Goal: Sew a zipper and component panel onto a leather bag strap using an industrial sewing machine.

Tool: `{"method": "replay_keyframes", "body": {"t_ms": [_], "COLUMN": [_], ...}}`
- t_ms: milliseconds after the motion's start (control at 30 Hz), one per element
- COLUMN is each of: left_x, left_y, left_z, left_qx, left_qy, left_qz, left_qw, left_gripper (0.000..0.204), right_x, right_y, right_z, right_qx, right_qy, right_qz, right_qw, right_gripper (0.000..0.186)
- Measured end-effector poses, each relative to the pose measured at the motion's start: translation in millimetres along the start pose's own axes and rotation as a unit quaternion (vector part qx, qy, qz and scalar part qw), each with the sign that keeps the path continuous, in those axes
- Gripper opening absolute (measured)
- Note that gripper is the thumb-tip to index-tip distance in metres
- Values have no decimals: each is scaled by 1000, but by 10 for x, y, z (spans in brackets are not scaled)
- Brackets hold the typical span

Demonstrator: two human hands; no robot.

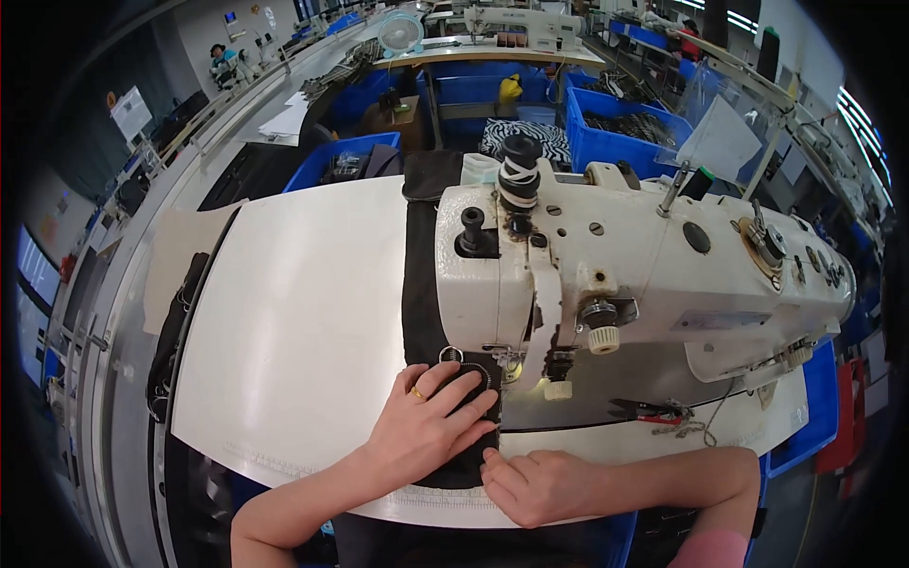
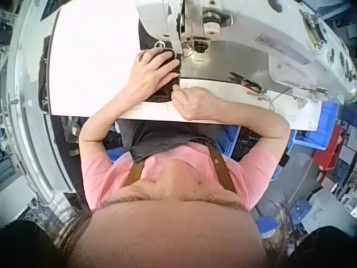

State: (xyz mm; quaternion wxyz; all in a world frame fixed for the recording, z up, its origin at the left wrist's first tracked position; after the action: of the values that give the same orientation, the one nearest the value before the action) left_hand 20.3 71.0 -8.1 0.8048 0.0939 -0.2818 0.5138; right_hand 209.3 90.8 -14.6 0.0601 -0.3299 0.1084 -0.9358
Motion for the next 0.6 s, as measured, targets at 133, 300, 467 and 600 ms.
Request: {"method": "replay_keyframes", "body": {"t_ms": [133,300,467,600], "left_x": [29,129,200,191], "left_y": [-17,51,96,154], "left_z": [29,-6,-78,-115], "left_qx": [-13,-10,9,-23], "left_qy": [16,10,20,29], "left_qz": [7,-3,2,10], "left_qw": [1000,1000,1000,999], "left_gripper": [37,35,31,26], "right_x": [-39,-35,-77,-98], "right_y": [-13,-95,-179,-183], "right_z": [-16,-28,-69,-113], "right_qx": [-4,-5,-27,-33], "right_qy": [-7,-11,-25,-13], "right_qz": [-7,-26,-37,-48], "right_qw": [1000,1000,999,998], "right_gripper": [13,11,9,8]}}
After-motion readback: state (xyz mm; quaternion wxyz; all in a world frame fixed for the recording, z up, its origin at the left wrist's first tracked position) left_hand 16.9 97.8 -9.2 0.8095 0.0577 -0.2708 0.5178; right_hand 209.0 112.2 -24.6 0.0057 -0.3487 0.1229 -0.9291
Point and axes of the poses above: each hand's wrist, its own x-axis towards the middle knuckle, its own z-axis out of the back of the hand, y = z × x, the point moved 2 cm from there along x, towards the middle knuckle, and after that the axes turned 9 degrees about -y, right-handed, at the moved point
